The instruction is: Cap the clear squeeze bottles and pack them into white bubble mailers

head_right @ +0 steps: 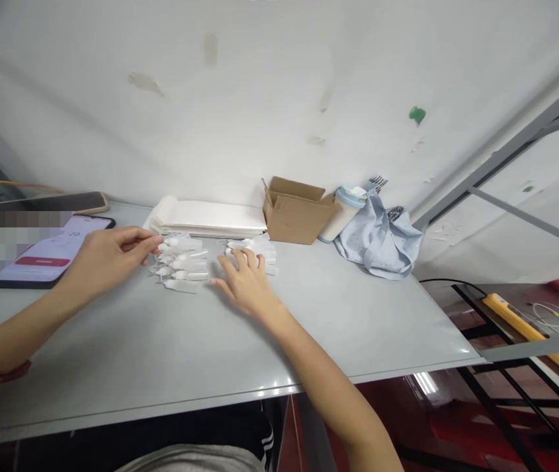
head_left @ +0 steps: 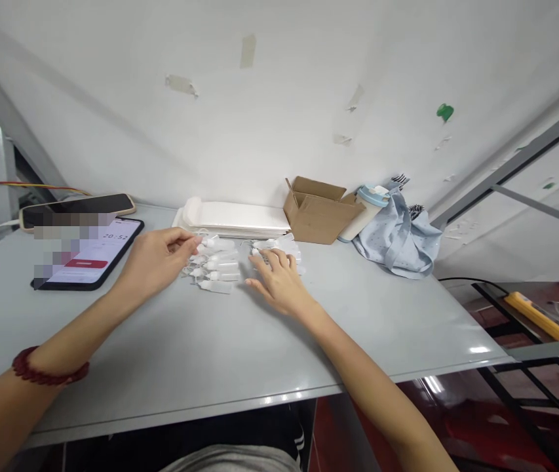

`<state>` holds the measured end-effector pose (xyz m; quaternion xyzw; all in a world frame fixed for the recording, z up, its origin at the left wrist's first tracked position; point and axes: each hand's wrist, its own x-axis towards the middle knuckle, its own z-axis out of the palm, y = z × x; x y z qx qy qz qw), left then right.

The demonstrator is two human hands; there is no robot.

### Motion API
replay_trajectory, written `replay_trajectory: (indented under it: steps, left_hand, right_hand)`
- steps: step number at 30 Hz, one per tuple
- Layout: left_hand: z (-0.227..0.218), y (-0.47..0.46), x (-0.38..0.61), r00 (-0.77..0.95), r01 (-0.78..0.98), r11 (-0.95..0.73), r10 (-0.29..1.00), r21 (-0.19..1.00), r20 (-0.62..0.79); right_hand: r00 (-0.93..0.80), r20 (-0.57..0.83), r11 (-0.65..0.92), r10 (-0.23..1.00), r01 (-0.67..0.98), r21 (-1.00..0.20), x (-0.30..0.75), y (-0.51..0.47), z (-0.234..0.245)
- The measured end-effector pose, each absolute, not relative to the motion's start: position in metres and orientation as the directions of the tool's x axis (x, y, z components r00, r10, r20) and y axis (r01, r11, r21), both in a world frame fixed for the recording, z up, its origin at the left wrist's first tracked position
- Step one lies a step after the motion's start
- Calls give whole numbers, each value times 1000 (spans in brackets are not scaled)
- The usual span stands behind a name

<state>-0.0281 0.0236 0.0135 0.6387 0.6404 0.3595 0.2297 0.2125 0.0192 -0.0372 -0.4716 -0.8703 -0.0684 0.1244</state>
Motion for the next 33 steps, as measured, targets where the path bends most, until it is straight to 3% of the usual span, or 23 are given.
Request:
replay_trajectory:
  steps: [12, 17, 22, 29, 33]
  left_hand:
    - [5, 34, -31, -100, 842, 14, 987, 539, 129]
    - [1, 35, -32, -113, 843, 12, 981, 538, 155]
    - [1, 33, -30, -127, 827, -5, 973, 562, 194]
    - [8, 26, -27, -104, 798, -42, 973, 601, 206]
    - [7, 23, -23, -72, 768, -78, 976, 636, 207]
  right_hand:
    - [-526, 182, 519, 830, 850, 88, 209, 18, -41]
    - [-524, 176, 523, 833, 850, 57, 209, 18, -41]
    - [-481, 224, 498, 847, 867, -23, 208, 20, -41]
    - [-391, 445, 533, 806, 806, -258, 209, 16, -36]
    - [-314, 522, 525, 793, 787, -324, 211, 17, -33]
